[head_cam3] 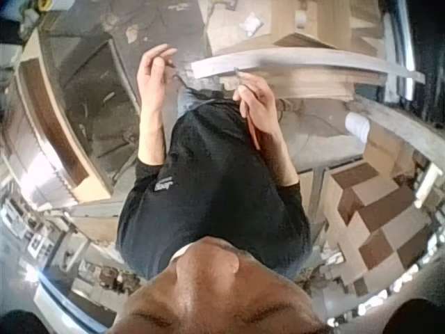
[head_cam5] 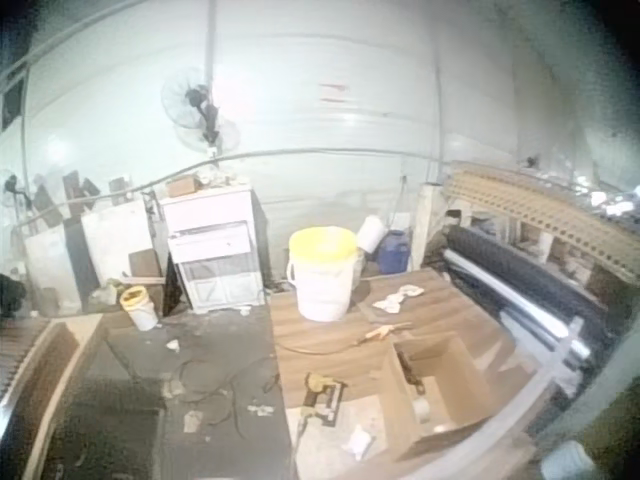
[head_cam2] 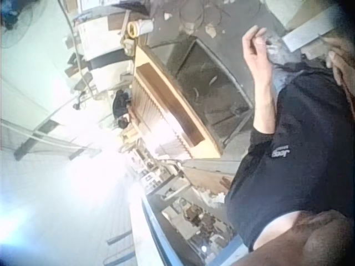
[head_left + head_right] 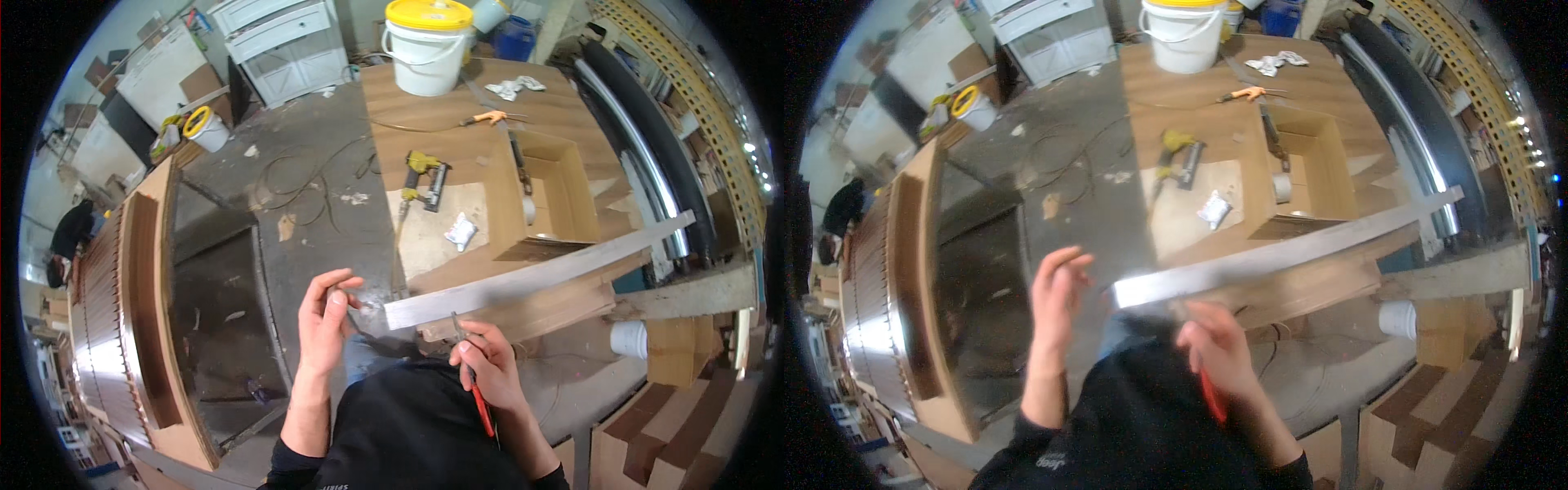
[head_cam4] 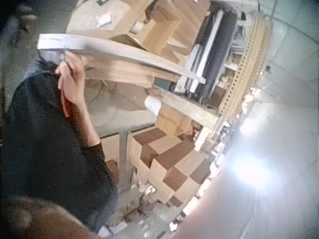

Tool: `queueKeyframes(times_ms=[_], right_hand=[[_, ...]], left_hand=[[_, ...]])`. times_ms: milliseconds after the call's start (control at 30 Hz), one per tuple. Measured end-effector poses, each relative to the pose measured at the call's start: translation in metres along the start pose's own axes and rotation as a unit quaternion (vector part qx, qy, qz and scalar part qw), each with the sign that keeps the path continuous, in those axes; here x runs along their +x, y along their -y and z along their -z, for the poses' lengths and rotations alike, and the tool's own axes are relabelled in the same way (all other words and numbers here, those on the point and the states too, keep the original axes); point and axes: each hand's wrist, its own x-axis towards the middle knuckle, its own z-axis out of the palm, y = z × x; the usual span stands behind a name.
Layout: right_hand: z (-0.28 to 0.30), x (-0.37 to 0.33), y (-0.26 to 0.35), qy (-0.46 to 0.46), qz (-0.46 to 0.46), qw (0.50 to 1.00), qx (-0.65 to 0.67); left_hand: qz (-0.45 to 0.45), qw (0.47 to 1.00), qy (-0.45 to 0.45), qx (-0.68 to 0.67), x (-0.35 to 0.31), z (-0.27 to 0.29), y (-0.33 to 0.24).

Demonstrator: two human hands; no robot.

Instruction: Use a hammer and nail gun to attach wooden pieces to a long trim component.

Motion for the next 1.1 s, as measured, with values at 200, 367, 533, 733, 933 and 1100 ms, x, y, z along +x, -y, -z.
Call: queueKeyframes(times_ms=[200,367,533,733,933,1100], right_hand=[[0.013,0.012,0.016,-0.017,0.015,0.991,-0.133],[-0.001,0.025,0.037,0.014,-0.018,0.978,-0.207],[-0.009,0.029,0.045,0.008,-0.039,0.968,-0.247],[-0.006,0.032,0.039,-0.002,-0.073,0.976,-0.203],[-0.007,0.031,0.038,-0.021,-0.078,0.986,-0.146],[-0.006,0.020,0.028,-0.067,0.003,0.998,-0.015]], left_hand=[[-0.094,0.944,0.082,0.306,-0.002,-0.001,0.023],[-0.034,0.931,0.107,0.348,-0.009,-0.013,0.042],[-0.037,0.931,0.099,0.348,-0.009,-0.013,0.046],[-0.054,0.932,0.098,0.344,-0.008,-0.012,0.048],[-0.057,0.928,0.098,0.356,-0.007,-0.010,0.049],[-0.048,0.927,0.107,0.355,-0.007,-0.012,0.044]])
